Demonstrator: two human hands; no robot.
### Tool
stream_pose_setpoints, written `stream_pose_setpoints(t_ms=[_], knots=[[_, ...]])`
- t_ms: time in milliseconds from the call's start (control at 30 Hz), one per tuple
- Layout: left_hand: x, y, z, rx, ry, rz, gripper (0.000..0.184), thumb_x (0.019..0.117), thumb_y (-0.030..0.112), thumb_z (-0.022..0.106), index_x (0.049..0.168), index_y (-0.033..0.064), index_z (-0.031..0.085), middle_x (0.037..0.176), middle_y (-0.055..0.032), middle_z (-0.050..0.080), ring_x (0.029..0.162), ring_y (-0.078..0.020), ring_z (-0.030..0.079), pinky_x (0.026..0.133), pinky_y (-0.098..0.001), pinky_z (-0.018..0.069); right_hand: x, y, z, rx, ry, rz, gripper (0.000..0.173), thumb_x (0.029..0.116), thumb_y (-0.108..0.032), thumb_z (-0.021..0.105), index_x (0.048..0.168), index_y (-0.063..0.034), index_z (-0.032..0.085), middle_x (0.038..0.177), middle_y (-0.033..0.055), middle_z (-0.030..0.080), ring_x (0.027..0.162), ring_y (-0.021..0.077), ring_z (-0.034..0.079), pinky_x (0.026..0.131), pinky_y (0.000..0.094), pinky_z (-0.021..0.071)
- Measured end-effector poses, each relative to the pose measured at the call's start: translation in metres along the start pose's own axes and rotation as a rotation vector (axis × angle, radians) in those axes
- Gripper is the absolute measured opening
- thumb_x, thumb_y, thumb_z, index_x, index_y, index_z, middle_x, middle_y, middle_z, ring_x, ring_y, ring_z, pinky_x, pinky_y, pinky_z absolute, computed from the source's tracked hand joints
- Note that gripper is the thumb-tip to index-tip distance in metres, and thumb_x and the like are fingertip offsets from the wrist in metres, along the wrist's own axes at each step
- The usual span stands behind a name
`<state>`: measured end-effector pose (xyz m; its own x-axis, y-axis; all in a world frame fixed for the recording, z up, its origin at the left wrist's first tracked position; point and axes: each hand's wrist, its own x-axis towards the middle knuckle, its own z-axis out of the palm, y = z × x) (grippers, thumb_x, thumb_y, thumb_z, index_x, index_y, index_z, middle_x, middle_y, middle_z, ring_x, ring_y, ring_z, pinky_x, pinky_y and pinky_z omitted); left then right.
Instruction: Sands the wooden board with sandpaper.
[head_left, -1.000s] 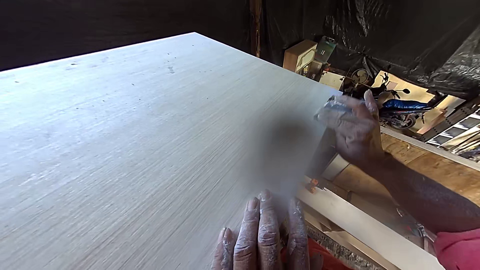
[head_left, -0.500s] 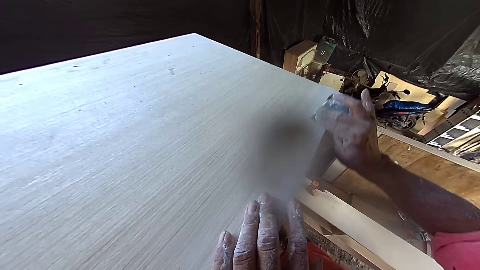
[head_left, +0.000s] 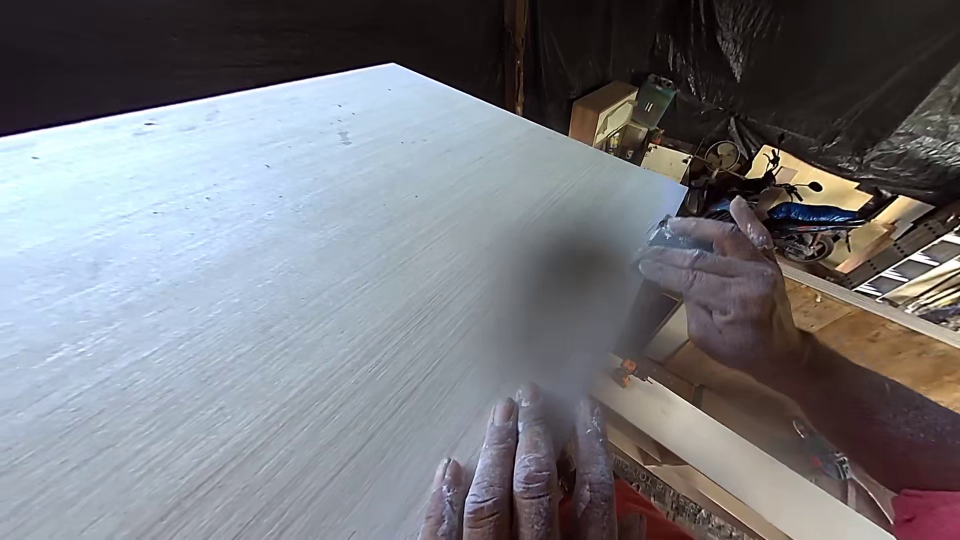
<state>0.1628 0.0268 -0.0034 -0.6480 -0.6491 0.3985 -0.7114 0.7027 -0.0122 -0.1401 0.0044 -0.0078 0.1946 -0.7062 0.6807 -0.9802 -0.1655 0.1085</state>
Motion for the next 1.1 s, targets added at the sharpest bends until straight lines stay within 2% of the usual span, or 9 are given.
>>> stream_pose_setpoints(t_ms=[100,233,333,467,567,667,800,867,1100], knots=[[-0.001,0.000,0.001,0.001,0.017,0.008,0.071,0.0932,0.067,0.051,0.144,0.0184,0.061,0.142,-0.0200,0.061,0.132,-0.0374,0.056,0.111,-0.0530,0.0353,-0.001,0.012,0.004,-0.056,-0.041,0.074,0.041,0.0939,0.001,0.045,0.116,-0.0107,0.077,0.124,0.0052,0.074,0.135,0.0345,0.055,0.119,0.0690,0.0220],[0.000,0.000,0.002,-0.013,0.022,-0.008,0.070,0.0934,0.067,0.051,0.143,0.0187,0.061,0.142,-0.0189,0.061,0.133,-0.0368,0.056,0.111,-0.0531,0.0350,-0.001,0.000,0.008,-0.005,0.033,-0.008,0.038,0.0927,0.001,0.048,0.112,-0.0110,0.079,0.119,0.0047,0.075,0.132,0.0333,0.058,0.118,0.0667,0.0256],[0.000,0.000,0.001,0.002,0.012,0.008,0.071,0.0936,0.068,0.050,0.144,0.0182,0.061,0.142,-0.0194,0.061,0.133,-0.0374,0.056,0.111,-0.0536,0.0353,0.002,0.014,0.013,-0.068,-0.023,0.076,0.041,0.0959,0.000,0.044,0.119,-0.0101,0.076,0.127,0.0051,0.072,0.136,0.0349,0.054,0.119,0.0692,0.0223],[0.001,0.000,0.002,-0.009,0.026,-0.001,0.069,0.0933,0.066,0.052,0.142,0.0179,0.062,0.141,-0.0193,0.062,0.133,-0.0370,0.056,0.111,-0.0534,0.0342,0.001,0.006,0.020,-0.009,0.054,-0.006,0.038,0.0941,-0.001,0.047,0.112,-0.0111,0.079,0.122,0.0041,0.075,0.135,0.0327,0.056,0.120,0.0662,0.0238],[0.000,0.000,0.001,-0.006,0.021,0.011,0.070,0.0939,0.066,0.051,0.143,0.0180,0.061,0.142,-0.0201,0.061,0.133,-0.0379,0.056,0.110,-0.0533,0.0352,0.001,0.016,0.021,-0.072,0.012,0.061,0.041,0.0967,-0.001,0.043,0.120,-0.0089,0.075,0.130,0.0053,0.071,0.139,0.0355,0.051,0.120,0.0685,0.0210],[0.001,0.000,0.002,-0.010,0.024,-0.005,0.068,0.0945,0.065,0.051,0.142,0.0185,0.062,0.142,-0.0204,0.061,0.132,-0.0376,0.056,0.110,-0.0530,0.0360,0.001,0.009,0.024,-0.054,0.072,-0.008,0.037,0.0956,-0.002,0.047,0.114,-0.0099,0.078,0.126,0.0047,0.073,0.137,0.0342,0.054,0.121,0.0669,0.0213],[0.001,0.000,0.002,0.000,0.013,0.001,0.071,0.0940,0.068,0.049,0.144,0.0190,0.061,0.143,-0.0201,0.060,0.133,-0.0379,0.055,0.110,-0.0538,0.0352,0.000,0.010,0.025,-0.056,0.056,0.049,0.039,0.0968,-0.003,0.044,0.119,-0.0080,0.076,0.129,0.0057,0.072,0.140,0.0358,0.051,0.121,0.0689,0.0198],[0.002,0.000,0.001,-0.006,0.010,-0.004,0.069,0.0944,0.067,0.049,0.143,0.0191,0.062,0.143,-0.0201,0.060,0.133,-0.0380,0.055,0.110,-0.0540,0.0352,-0.001,0.002,0.026,-0.002,0.094,-0.010,0.038,0.0953,-0.003,0.046,0.114,-0.0090,0.078,0.124,0.0060,0.074,0.137,0.0344,0.054,0.121,0.0673,0.0207],[0.003,0.000,0.002,0.002,0.005,0.001,0.068,0.0955,0.066,0.048,0.143,0.0192,0.062,0.143,-0.0205,0.059,0.133,-0.0376,0.056,0.110,-0.0532,0.0350,-0.001,0.008,0.027,-0.048,0.103,-0.015,0.035,0.0975,-0.004,0.048,0.115,-0.0100,0.078,0.125,0.0053,0.073,0.137,0.0336,0.054,0.121,0.0658,0.0202]])
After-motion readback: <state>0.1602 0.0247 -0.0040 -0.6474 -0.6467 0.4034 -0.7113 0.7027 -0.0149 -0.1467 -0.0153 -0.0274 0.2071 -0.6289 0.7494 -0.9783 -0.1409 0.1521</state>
